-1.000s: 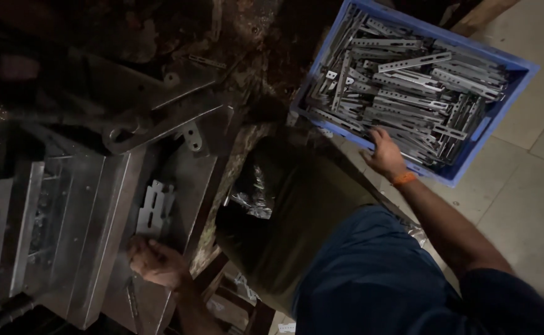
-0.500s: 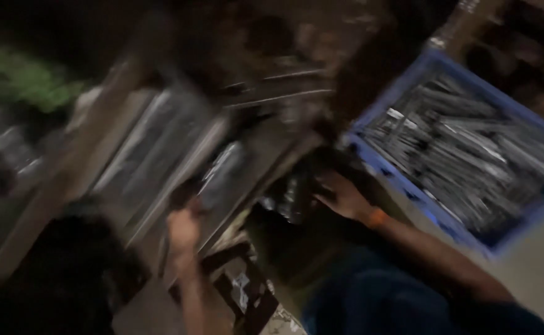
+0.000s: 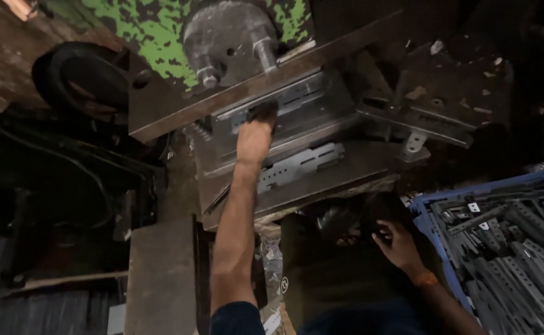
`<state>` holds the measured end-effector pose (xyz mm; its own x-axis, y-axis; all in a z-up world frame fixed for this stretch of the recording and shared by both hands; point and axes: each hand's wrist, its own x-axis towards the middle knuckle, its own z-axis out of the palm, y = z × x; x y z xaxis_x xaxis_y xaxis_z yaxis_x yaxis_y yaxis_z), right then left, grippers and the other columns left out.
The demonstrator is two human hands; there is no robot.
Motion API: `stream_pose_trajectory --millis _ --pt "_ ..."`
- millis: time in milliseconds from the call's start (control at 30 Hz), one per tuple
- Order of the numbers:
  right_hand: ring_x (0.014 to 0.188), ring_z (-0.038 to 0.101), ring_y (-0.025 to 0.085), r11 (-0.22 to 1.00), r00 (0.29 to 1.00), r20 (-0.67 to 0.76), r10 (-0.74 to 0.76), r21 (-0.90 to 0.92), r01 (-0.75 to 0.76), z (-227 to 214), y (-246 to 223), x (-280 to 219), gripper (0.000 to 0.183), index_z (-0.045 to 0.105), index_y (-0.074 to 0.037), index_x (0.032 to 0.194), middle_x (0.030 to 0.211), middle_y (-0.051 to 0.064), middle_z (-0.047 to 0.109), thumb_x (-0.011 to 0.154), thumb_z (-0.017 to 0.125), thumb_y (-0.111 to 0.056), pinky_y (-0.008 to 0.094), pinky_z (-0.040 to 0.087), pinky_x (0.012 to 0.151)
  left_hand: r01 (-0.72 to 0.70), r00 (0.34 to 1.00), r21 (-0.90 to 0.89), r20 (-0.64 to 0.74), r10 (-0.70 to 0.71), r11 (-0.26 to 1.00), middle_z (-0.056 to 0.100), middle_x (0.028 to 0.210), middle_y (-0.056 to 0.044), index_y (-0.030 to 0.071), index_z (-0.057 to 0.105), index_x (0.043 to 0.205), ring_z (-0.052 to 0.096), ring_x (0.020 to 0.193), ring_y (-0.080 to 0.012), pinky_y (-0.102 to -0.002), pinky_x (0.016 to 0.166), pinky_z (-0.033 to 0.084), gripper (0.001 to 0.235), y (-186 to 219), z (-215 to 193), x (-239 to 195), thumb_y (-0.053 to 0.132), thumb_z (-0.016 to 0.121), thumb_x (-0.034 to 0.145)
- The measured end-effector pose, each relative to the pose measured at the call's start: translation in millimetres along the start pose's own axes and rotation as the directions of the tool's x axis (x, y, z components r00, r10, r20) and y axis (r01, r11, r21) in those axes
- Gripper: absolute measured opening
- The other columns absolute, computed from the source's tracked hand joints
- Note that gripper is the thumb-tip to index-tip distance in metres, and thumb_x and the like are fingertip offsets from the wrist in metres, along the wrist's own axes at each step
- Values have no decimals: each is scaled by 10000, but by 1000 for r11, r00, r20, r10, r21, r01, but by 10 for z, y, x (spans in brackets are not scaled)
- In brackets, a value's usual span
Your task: Placing metal plates into an industrial press machine for stamping and then removing them.
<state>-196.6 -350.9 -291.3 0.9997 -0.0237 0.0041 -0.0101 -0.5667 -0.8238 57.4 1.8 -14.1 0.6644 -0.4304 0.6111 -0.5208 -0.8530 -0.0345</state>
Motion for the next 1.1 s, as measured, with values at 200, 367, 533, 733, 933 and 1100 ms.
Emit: stream_pose_trajectory --millis 200,367,533,733,933,1100 --pt "1020 724 274 998 999 -27 -46 -41 45 -74 -237 -145 486 619 -94 1294 1242 147 670 875 738 -308 390 615 809 222 903 -50 389 -185 974 718 1184 -152 133 712 1286 700 1046 -353 -467 899 577 285 268 -243 -7 294 601 1079" --pt "1089 696 314 994 996 -6 -88 -71 88 -52 -248 -147 476 628 -101 1289 1262 148 671 896 708 -357 424 591 867 -115 993 -103 -2 115 988 707 1310 -185 24 622 1401 676 1065 -375 -498 938 528 441 594 -31 -709 295 652 1055" --pt "1049 702 312 991 999 33 -42 -127 46 -42 -181 -130 477 640 -100 1270 1236 149 680 890 702 -381 419 592 857 -19 997 -55 74 23 998 672 1220 -207 6 598 1377 656 1086 -409 -528 961 519 692 683 49 -1004 475 723 883" --pt "1014 714 298 977 991 -13 -136 -170 132 -53 -176 -180 452 685 -84 1225 1165 137 717 892 707 -388 412 588 852 198 919 -158 372 -127 967 728 1220 -161 141 671 1331 679 1080 -392 -495 904 531 568 398 2 -1017 468 716 869" --pt "1010 734 282 997 997 51 -65 -26 67 54 -21 41 427 680 -82 1238 1188 132 714 882 741 -309 386 612 824 235 905 -141 394 -164 962 747 1014 -183 149 754 1216 704 941 -398 -501 856 546 292 383 132 -1091 252 649 963" --pt "1093 694 316 962 967 -51 -249 -132 241 -448 -1007 477 412 666 -77 1252 1215 152 697 894 751 -263 403 576 908 236 792 177 535 -295 956 742 943 -161 168 744 1187 705 912 -367 -503 855 547 241 468 126 -1208 184 536 1065"
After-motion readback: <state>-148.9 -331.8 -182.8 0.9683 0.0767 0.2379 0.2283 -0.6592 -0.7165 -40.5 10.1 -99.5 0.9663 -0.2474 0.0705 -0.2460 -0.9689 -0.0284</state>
